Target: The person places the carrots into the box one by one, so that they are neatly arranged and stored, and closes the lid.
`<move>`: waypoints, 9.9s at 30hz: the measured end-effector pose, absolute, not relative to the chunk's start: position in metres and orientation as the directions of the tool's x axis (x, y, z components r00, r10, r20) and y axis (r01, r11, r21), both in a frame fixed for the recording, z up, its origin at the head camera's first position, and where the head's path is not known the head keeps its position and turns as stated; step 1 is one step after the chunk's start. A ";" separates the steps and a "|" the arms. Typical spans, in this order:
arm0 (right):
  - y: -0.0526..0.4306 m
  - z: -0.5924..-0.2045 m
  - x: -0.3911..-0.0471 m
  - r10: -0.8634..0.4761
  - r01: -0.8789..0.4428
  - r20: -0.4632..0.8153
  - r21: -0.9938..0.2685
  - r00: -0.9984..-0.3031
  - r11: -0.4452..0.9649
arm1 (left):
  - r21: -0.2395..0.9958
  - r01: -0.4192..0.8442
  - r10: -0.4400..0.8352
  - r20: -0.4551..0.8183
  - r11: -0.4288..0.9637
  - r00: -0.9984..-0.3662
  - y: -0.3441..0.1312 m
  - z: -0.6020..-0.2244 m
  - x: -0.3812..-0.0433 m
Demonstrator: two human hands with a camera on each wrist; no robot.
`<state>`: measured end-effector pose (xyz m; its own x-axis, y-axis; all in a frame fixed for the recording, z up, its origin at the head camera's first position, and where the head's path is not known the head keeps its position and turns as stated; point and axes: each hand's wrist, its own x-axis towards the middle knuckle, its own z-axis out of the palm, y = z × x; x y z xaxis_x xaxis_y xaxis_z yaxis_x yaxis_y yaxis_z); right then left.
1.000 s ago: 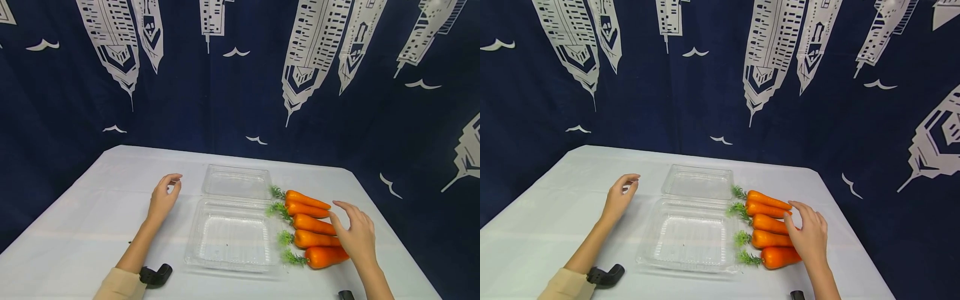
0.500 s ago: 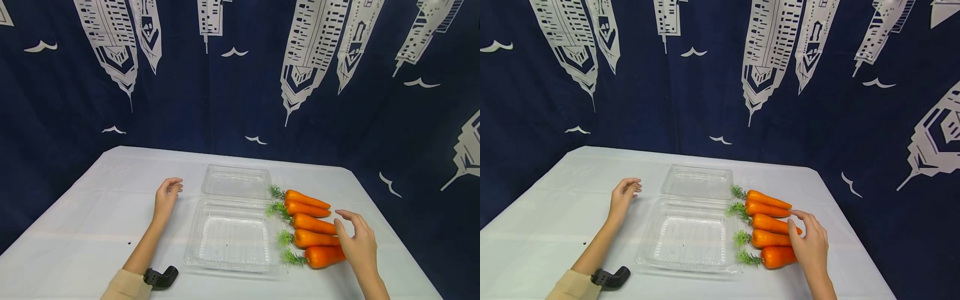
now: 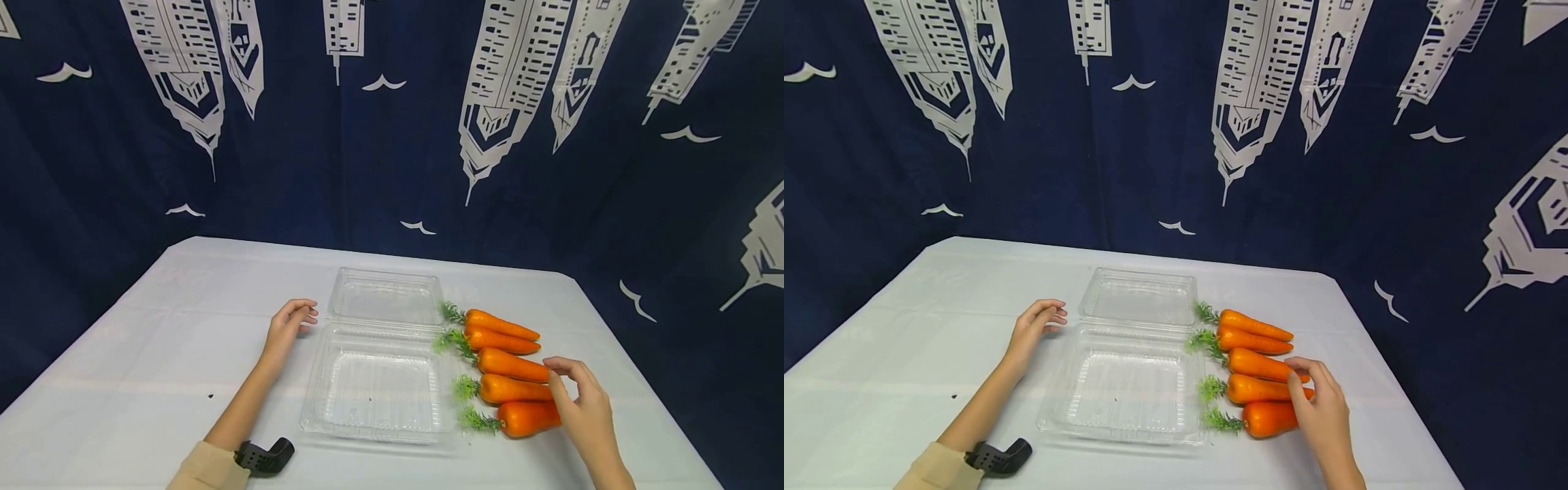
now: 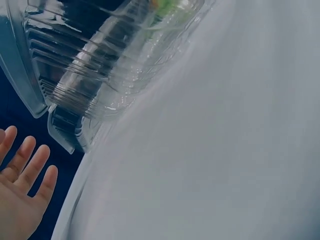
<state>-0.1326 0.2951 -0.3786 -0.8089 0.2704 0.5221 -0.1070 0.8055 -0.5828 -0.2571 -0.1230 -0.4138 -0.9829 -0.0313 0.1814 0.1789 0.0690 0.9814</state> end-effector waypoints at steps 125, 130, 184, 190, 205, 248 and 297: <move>0.345 -0.409 -0.126 -0.096 0.006 -0.169 -0.525 -0.981 0.851 | 0.970 0.209 0.480 0.126 0.122 -0.868 -0.117 -0.441 -0.253; 0.345 -0.409 -0.126 -0.111 0.006 -0.176 -0.556 -0.978 0.831 | 0.969 0.213 0.481 0.129 0.124 -0.867 -0.117 -0.440 -0.252; 0.361 -0.404 -0.123 -0.160 -0.108 -0.028 -0.621 -0.987 0.776 | 0.971 0.192 0.472 0.104 0.142 -0.876 -0.118 -0.442 -0.252; 0.363 -0.406 -0.121 -0.156 -0.147 0.043 -0.647 -0.987 0.748 | 0.971 0.191 0.470 0.102 0.146 -0.877 -0.118 -0.442 -0.253; 0.365 -0.403 -0.118 -0.107 -0.130 0.074 -0.593 -0.992 0.795 | 0.970 0.204 0.481 0.119 0.130 -0.869 -0.118 -0.443 -0.254; 0.335 -0.398 -0.118 -0.127 -0.304 0.320 -0.599 -0.939 0.741 | 0.972 0.175 0.455 0.086 0.159 -0.887 -0.117 -0.441 -0.251; 0.277 -0.376 -0.117 -0.061 -0.197 0.291 -0.467 -0.955 0.862 | 0.972 0.170 0.453 0.080 0.161 -0.888 -0.119 -0.438 -0.252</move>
